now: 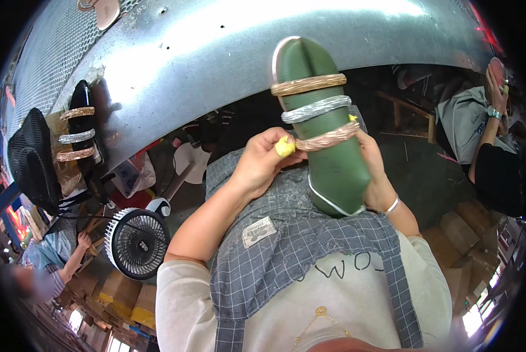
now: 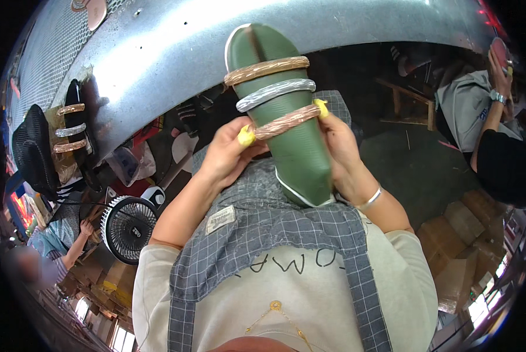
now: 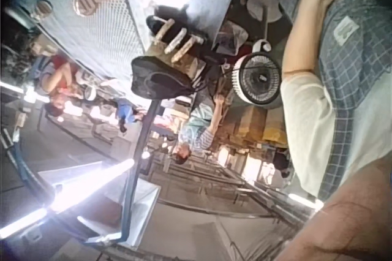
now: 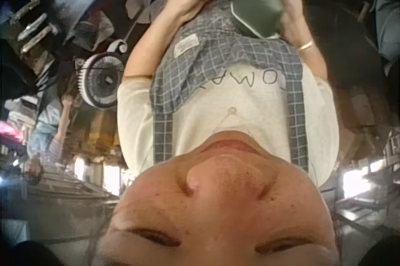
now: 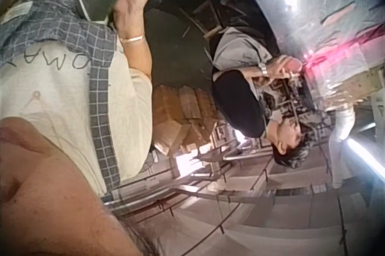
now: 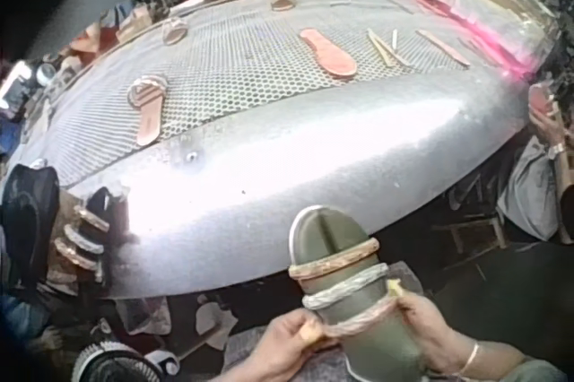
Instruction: The person assembles sandals by wrapping decorative straps around shoe lasts and pressing them onto sandal soles by hand, then handles a black mesh pouch.
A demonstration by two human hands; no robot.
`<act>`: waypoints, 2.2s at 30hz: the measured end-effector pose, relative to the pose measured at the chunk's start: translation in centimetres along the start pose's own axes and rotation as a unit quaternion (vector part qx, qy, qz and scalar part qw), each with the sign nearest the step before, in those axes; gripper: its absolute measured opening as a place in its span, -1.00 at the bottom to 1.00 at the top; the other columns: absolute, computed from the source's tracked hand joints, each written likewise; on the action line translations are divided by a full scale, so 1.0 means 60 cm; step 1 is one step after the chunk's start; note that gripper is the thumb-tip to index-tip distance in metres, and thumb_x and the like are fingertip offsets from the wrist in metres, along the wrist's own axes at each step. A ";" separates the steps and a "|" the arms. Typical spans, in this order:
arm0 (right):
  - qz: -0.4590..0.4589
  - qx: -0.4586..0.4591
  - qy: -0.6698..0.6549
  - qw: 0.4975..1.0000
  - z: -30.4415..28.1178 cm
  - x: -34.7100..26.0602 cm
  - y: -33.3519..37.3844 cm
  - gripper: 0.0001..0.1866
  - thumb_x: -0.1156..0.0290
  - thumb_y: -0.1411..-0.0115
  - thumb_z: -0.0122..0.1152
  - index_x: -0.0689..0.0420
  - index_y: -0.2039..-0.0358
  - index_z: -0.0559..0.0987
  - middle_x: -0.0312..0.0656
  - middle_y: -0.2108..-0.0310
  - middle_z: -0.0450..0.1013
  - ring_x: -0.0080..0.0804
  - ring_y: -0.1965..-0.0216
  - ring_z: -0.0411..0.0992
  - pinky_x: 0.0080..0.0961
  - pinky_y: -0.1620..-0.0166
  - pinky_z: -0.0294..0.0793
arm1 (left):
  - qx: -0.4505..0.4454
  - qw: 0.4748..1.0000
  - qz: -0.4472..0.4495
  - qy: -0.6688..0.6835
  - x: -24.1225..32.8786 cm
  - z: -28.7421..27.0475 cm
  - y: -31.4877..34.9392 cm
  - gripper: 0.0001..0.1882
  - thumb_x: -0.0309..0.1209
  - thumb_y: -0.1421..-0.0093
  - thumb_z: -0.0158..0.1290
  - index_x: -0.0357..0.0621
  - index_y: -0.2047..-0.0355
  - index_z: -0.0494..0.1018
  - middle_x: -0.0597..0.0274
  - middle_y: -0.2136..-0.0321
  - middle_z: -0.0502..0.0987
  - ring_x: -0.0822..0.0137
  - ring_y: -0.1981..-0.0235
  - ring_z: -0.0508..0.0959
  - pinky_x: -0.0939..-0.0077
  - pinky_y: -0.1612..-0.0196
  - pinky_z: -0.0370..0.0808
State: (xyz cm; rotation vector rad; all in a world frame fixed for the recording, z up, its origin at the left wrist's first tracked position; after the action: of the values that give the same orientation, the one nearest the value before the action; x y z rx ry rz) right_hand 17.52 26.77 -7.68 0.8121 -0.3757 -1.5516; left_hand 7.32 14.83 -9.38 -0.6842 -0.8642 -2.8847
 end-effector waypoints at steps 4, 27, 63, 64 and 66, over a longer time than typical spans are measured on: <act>0.034 -0.043 0.015 0.998 0.006 0.002 0.028 -0.67 0.31 -0.27 -0.11 0.26 0.06 0.40 -0.12 0.14 0.41 -0.41 0.09 0.37 -0.48 0.07 0.42 | -0.003 0.983 0.102 -0.155 0.052 0.066 0.034 -0.86 -0.45 -0.13 0.11 -0.31 0.37 0.48 0.25 0.42 0.55 0.54 0.37 0.49 0.65 0.25 0.45; -0.125 -0.121 0.102 0.979 -0.011 -0.006 0.030 -0.69 0.35 -0.19 0.08 0.19 0.08 0.37 -0.23 0.22 0.37 -0.52 0.22 0.39 -0.61 0.17 0.46 | 0.000 0.903 0.231 -0.362 0.067 0.123 0.023 -0.84 -0.48 -0.11 0.09 -0.32 0.32 0.53 0.20 0.44 0.57 0.52 0.39 0.51 0.65 0.28 0.44; -0.268 -0.060 0.392 0.878 0.125 -0.032 0.053 -0.74 0.30 -0.21 0.09 0.25 0.48 0.46 -0.26 0.45 0.45 -0.66 0.49 0.36 -0.75 0.48 0.30 | -0.022 0.932 0.328 -0.154 0.215 0.052 0.008 -0.18 -0.08 -0.04 0.17 -0.16 -0.20 0.06 0.21 0.25 0.46 0.36 0.26 0.52 0.49 0.18 0.50; -0.382 -0.099 0.508 0.766 0.140 -0.036 0.062 -0.75 0.33 -0.19 0.11 0.27 0.48 0.45 -0.20 0.48 0.45 -0.61 0.56 0.35 -0.68 0.52 0.31 | -0.020 0.944 0.293 -0.151 0.206 0.022 0.011 -0.19 0.15 -0.01 0.06 -0.06 -0.14 0.12 0.18 0.25 0.42 0.23 0.21 0.46 0.33 0.17 0.50; -0.376 -0.138 0.558 0.727 0.156 -0.031 0.067 -0.76 0.35 -0.17 0.12 0.28 0.50 0.44 -0.12 0.51 0.44 -0.52 0.59 0.35 -0.65 0.50 0.32 | -0.049 0.949 0.310 -0.017 0.186 -0.033 0.024 -0.34 0.11 0.00 0.09 0.01 0.00 0.25 0.20 0.30 0.41 0.23 0.23 0.43 0.31 0.19 0.50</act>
State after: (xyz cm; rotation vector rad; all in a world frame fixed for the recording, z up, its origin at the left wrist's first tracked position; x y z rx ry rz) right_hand 13.97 25.83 2.00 1.5862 1.1874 -1.4344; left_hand -3.28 13.37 -5.36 -0.8349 -0.4036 -2.3590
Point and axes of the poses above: each hand's wrist, its own y-axis away from the middle knuckle, its own z-axis out of the palm, x = y × z, the point moved 6 cm from there along -y, towards the middle knuckle
